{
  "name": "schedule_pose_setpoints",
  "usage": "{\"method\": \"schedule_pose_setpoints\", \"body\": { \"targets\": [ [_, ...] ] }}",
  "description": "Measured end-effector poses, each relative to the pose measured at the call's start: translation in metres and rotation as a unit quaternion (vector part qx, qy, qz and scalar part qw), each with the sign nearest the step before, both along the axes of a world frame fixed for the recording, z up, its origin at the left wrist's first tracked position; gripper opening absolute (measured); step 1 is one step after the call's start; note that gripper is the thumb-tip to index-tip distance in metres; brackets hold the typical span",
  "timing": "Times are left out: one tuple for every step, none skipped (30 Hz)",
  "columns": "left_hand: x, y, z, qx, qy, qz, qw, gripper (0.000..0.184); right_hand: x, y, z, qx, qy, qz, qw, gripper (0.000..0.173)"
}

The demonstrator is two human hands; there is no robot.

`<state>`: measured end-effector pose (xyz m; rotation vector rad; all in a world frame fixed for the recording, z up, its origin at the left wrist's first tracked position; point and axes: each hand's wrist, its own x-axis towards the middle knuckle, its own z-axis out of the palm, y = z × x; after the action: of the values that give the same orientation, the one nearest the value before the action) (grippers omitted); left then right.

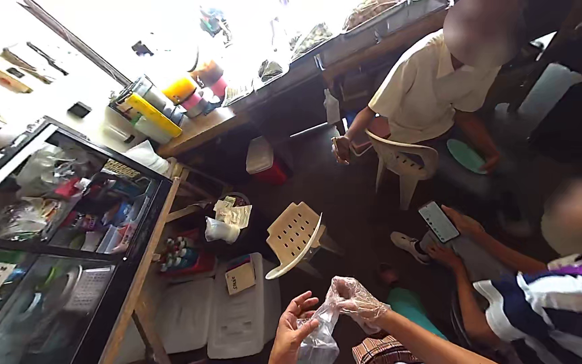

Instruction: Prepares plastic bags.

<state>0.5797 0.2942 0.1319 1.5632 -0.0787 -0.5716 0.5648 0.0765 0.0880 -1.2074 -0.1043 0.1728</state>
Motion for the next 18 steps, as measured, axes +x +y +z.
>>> {"method": "schedule_pose_setpoints", "body": {
  "targets": [
    [0.017, -0.011, -0.002, 0.007, -0.006, 0.007, 1.000, 0.060, 0.020, -0.010, -0.001, 0.005, -0.015, -0.016, 1.000, 0.011],
    [0.036, -0.024, -0.003, 0.009, -0.013, 0.017, 1.000, 0.047, 0.043, -0.023, -0.003, 0.002, -0.035, -0.020, 0.999, 0.013],
    [0.054, -0.038, -0.005, 0.000, -0.019, 0.031, 0.999, 0.035, 0.066, -0.037, -0.001, -0.010, -0.056, -0.009, 0.998, 0.017],
    [0.070, -0.052, -0.005, -0.011, -0.027, 0.050, 0.998, 0.024, 0.087, -0.052, 0.003, -0.028, -0.075, 0.003, 0.997, 0.025],
    [0.086, -0.067, -0.004, -0.019, -0.039, 0.068, 0.997, 0.017, 0.106, -0.067, 0.008, -0.049, -0.094, 0.012, 0.994, 0.033],
    [0.102, -0.084, -0.001, -0.025, -0.055, 0.086, 0.994, 0.015, 0.124, -0.084, 0.016, -0.073, -0.109, 0.018, 0.991, 0.037],
    [0.119, -0.102, 0.003, -0.027, -0.072, 0.106, 0.991, 0.015, 0.143, -0.101, 0.024, -0.094, -0.119, 0.022, 0.988, 0.035],
    [0.135, -0.117, 0.009, -0.027, -0.088, 0.129, 0.987, 0.016, 0.160, -0.116, 0.032, -0.108, -0.121, 0.024, 0.987, 0.030],
    [0.150, -0.130, 0.016, -0.024, -0.096, 0.155, 0.983, 0.017, 0.175, -0.128, 0.039, -0.114, -0.114, 0.023, 0.987, 0.024],
    [0.163, -0.140, 0.022, -0.016, -0.098, 0.180, 0.979, 0.016, 0.188, -0.138, 0.040, -0.117, -0.105, 0.020, 0.987, 0.019],
    [0.175, -0.145, 0.024, -0.010, -0.096, 0.195, 0.976, 0.016, 0.200, -0.146, 0.037, -0.110, -0.103, 0.021, 0.988, 0.015],
    [0.186, -0.148, 0.025, -0.011, -0.098, 0.195, 0.976, 0.016, 0.212, -0.152, 0.034, -0.096, -0.115, 0.018, 0.989, 0.012],
    [0.198, -0.151, 0.024, -0.016, -0.110, 0.189, 0.976, 0.016, 0.223, -0.157, 0.034, -0.081, -0.128, 0.013, 0.988, 0.010],
    [0.211, -0.155, 0.024, -0.031, -0.123, 0.186, 0.974, 0.017, 0.234, -0.159, 0.034, -0.067, -0.137, 0.006, 0.988, 0.009],
    [0.225, -0.158, 0.023, -0.051, -0.132, 0.186, 0.972, 0.018, 0.245, -0.161, 0.034, -0.060, -0.140, 0.000, 0.988, 0.009],
    [0.237, -0.161, 0.022, -0.070, -0.137, 0.184, 0.971, 0.020, 0.255, -0.161, 0.034, -0.060, -0.140, -0.009, 0.988, 0.010],
    [0.248, -0.162, 0.021, -0.089, -0.139, 0.185, 0.969, 0.022, 0.263, -0.161, 0.035, -0.063, -0.137, -0.015, 0.988, 0.011],
    [0.258, -0.163, 0.020, -0.107, -0.137, 0.190, 0.966, 0.026, 0.270, -0.161, 0.036, -0.072, -0.130, -0.016, 0.989, 0.011]
  ]
}}
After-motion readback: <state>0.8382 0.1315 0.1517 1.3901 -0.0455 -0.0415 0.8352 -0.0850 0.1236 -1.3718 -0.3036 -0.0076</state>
